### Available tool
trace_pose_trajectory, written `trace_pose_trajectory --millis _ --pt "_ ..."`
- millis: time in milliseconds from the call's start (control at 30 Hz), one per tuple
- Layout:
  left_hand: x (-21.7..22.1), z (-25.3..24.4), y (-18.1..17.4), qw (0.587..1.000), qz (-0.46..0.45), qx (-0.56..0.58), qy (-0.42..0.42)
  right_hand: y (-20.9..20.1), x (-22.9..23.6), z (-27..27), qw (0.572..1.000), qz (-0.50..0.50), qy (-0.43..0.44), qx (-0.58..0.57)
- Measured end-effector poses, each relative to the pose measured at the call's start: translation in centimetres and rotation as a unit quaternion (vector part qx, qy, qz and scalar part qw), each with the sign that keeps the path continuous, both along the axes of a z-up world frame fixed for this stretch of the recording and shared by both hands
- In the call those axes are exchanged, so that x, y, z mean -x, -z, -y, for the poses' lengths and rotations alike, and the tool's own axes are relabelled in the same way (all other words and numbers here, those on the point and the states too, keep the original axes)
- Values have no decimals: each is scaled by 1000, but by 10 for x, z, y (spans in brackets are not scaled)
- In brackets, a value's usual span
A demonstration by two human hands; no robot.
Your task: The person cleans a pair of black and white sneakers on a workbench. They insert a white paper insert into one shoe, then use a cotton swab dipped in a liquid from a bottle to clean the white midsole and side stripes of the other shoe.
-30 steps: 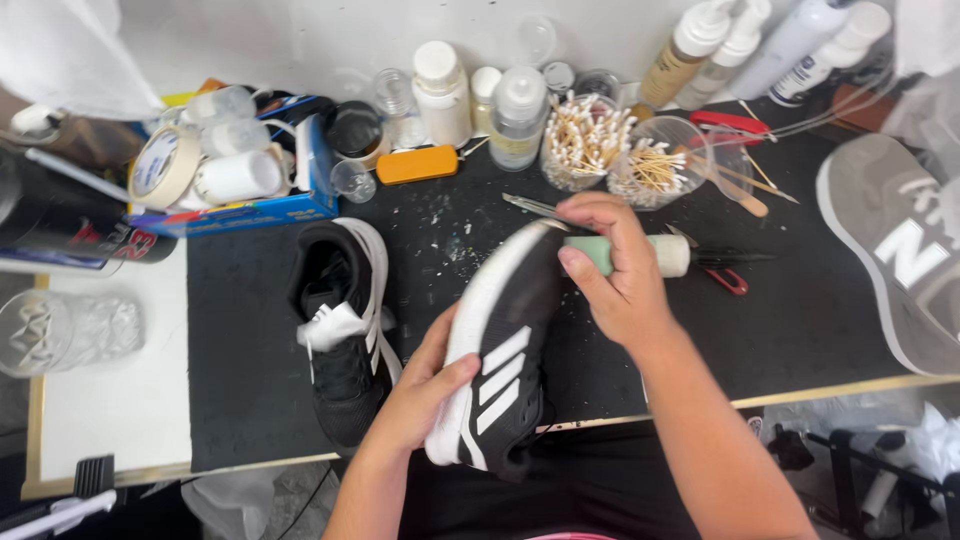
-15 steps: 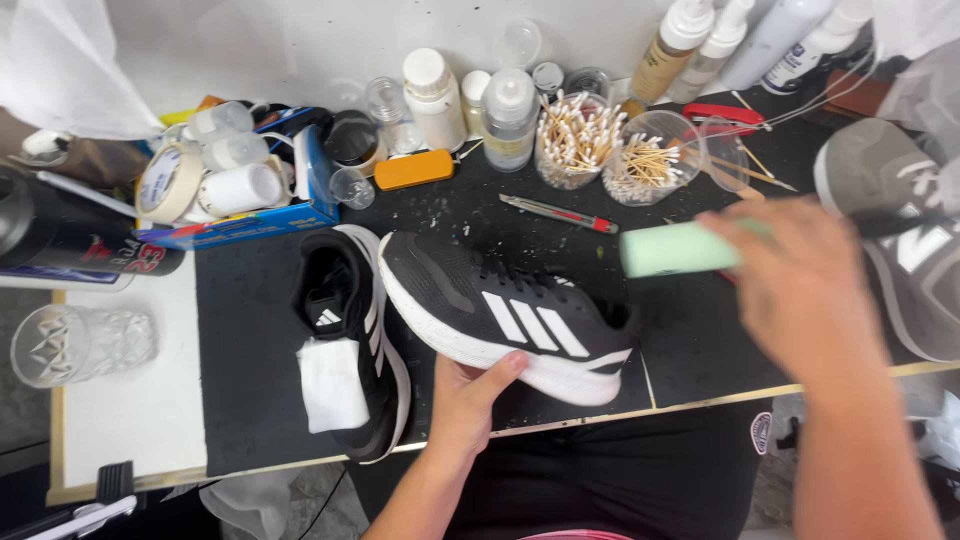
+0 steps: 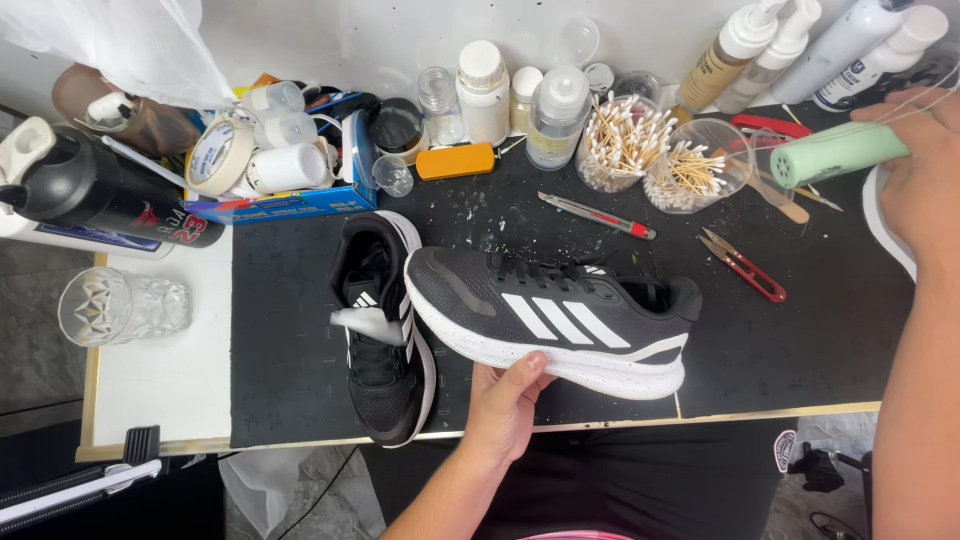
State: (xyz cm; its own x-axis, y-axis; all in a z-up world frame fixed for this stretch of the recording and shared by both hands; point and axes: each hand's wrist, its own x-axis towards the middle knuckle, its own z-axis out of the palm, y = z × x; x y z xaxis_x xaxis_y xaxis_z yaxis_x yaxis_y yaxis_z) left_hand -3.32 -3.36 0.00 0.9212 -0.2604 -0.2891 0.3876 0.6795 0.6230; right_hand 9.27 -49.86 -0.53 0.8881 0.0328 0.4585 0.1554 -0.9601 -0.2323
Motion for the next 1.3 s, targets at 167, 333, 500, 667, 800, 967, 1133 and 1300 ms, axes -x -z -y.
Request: trace_pose_trajectory --millis 167,333,500,667,800,967,1133,1300 --pt "2 -2 1 1000 -22 3 -14 -22 -1 -36 999 14 31 10" --pt "1 0 1 999 -22 -1 -31 -38 24 -65 997 62 7 -48" --pt "0 8 5 997 -50 26 -58 -27 85 -121 977 136 -15 -161" --pt "2 14 5 997 -37 49 -55 -12 107 -202 833 -11 -177 -524" --pt "2 14 2 997 -39 35 -58 -8 113 -231 709 -85 -203 -670" --pt "-5 4 -9 996 4 -87 34 15 110 -229 742 -124 -206 -625" --pt "-3 -41 -29 706 136 -683 130 52 93 -205 587 -97 -179 -783" --pt "2 -54 -41 379 280 -866 -169 62 86 -194 609 -72 -200 -764"
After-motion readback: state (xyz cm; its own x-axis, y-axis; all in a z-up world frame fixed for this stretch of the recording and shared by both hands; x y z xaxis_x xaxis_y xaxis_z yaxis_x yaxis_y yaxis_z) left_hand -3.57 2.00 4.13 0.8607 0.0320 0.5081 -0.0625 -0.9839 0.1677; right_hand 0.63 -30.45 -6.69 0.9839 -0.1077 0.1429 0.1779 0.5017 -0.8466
